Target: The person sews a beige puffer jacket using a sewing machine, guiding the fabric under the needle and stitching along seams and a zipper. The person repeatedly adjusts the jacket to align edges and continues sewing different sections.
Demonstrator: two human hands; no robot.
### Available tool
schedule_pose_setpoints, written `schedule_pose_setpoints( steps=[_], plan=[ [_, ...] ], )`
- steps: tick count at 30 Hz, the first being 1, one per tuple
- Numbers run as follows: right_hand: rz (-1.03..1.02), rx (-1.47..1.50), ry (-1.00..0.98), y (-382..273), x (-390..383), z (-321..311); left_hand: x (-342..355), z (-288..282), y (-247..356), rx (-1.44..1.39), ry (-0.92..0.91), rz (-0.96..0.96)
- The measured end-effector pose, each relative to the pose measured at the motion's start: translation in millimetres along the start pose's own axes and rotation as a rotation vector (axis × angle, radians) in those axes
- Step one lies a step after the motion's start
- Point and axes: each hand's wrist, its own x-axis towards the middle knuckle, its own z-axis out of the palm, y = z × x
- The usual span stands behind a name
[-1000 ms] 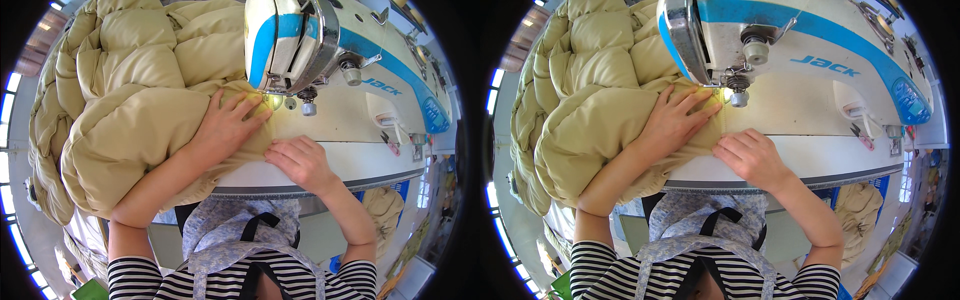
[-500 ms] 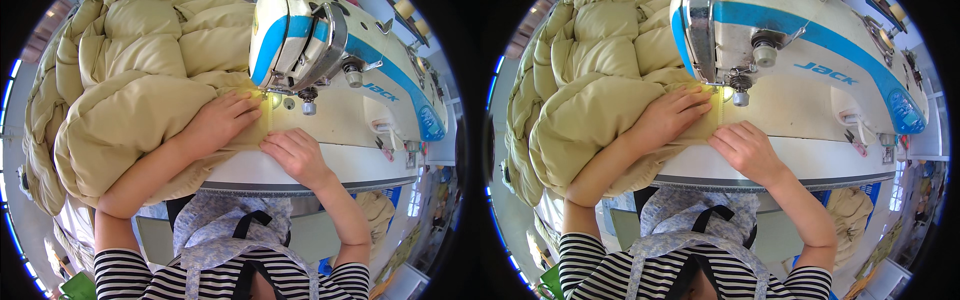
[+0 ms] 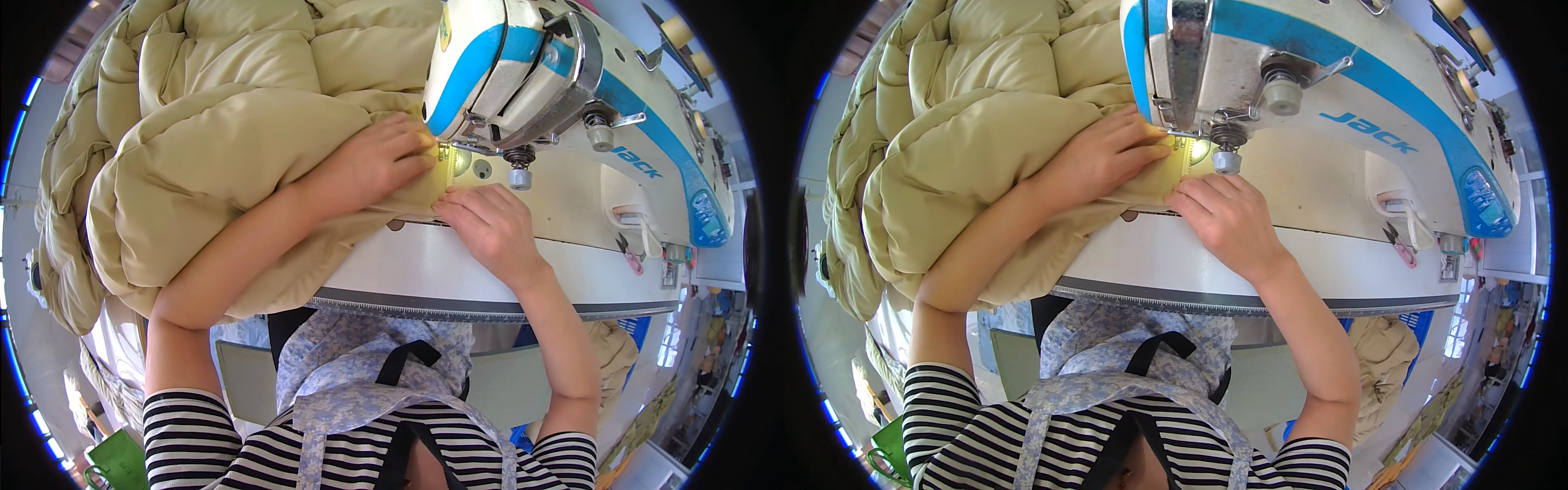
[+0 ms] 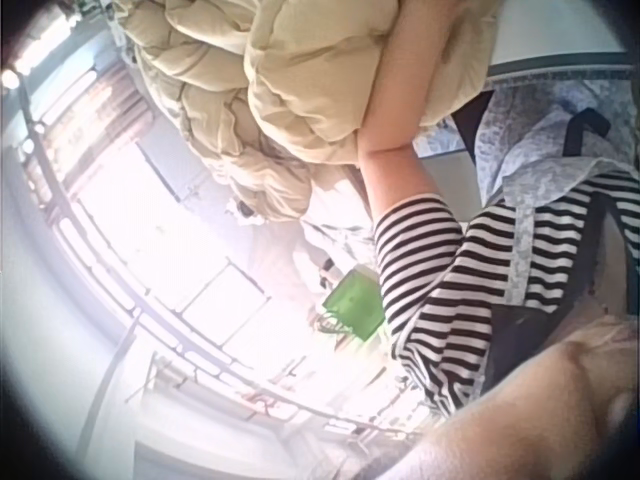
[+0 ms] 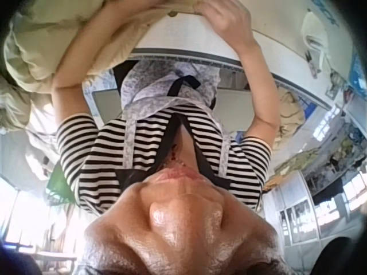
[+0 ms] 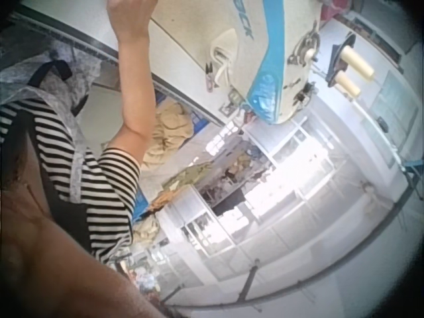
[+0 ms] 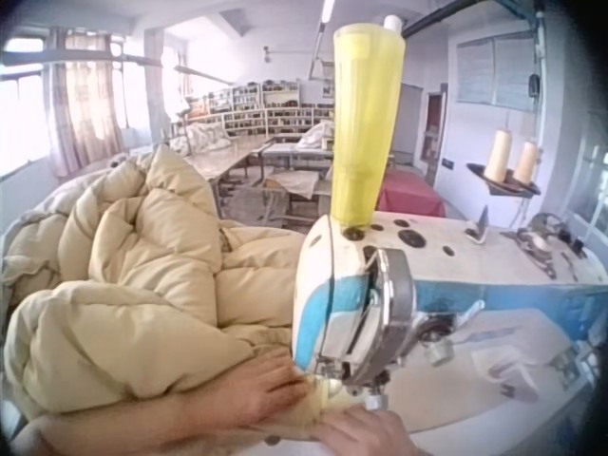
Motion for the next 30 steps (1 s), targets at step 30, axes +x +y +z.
schedule_pose_setpoints(
  steps=[30],
  plan=[
    [0.002,-0.081,-0.012,0.5,-7.2,-6.0,-29.1,6.2,68.5,0.294,-0.292,-0.235]
  ],
)
